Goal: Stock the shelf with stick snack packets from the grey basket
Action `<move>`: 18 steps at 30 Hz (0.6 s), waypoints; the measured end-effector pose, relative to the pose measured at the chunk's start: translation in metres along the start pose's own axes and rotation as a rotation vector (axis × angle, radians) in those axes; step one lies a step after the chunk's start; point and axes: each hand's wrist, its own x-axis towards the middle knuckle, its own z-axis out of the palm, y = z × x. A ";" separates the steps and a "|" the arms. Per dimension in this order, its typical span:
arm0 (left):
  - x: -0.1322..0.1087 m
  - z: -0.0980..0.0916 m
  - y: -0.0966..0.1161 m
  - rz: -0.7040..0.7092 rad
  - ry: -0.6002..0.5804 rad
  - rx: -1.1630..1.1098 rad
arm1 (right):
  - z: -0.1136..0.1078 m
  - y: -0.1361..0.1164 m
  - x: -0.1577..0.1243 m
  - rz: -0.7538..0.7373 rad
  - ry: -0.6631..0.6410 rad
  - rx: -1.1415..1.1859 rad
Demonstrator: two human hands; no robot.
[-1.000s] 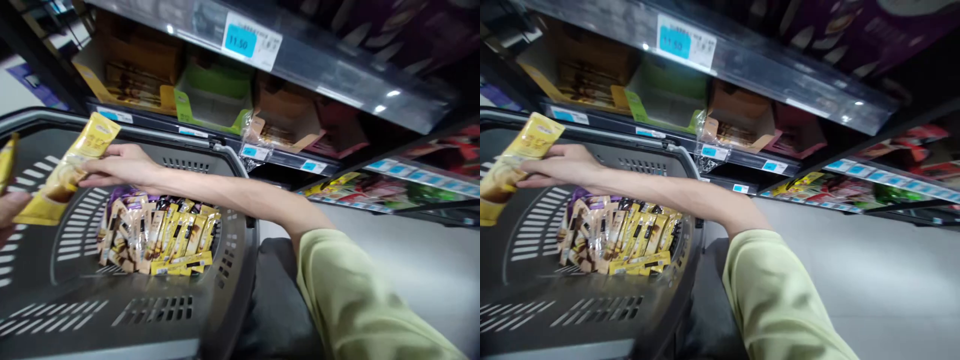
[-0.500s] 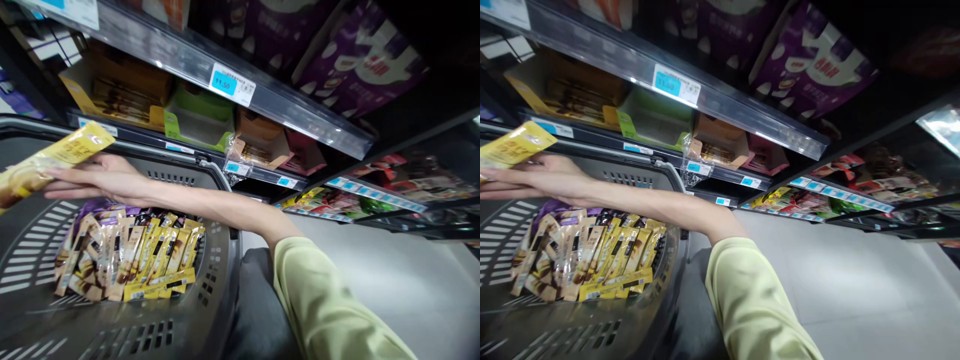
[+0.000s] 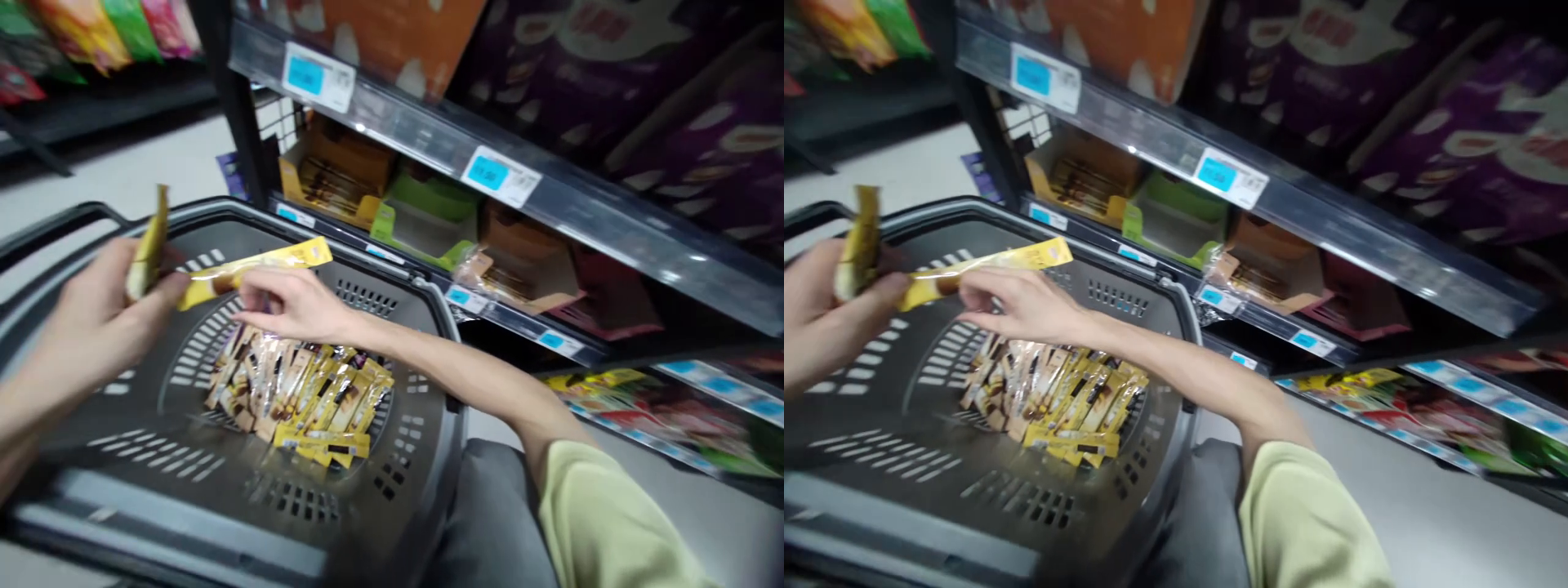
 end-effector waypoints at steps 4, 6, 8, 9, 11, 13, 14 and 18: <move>0.000 0.001 0.000 -0.030 -0.002 -0.115 | 0.000 0.004 -0.006 -0.143 0.002 -0.277; 0.002 0.004 0.000 0.000 0.004 -0.172 | 0.002 0.003 -0.008 -0.231 -0.051 -0.418; 0.002 0.006 -0.001 0.022 0.012 -0.213 | 0.006 0.000 -0.009 -0.333 -0.155 -0.529; 0.002 0.006 -0.002 0.031 0.013 -0.221 | 0.007 -0.002 -0.009 -0.378 -0.212 -0.562; 0.001 0.006 -0.004 0.045 0.016 -0.227 | 0.009 -0.005 -0.009 -0.438 -0.295 -0.591; 0.001 0.005 -0.005 0.065 0.017 -0.243 | 0.010 -0.007 -0.009 -0.436 -0.293 -0.592; 0.001 0.005 -0.006 0.074 0.017 -0.253 | 0.010 -0.008 -0.009 -0.410 -0.256 -0.573; 0.002 0.006 -0.005 0.093 -0.006 -0.258 | 0.005 -0.007 -0.006 -0.133 -0.023 -0.414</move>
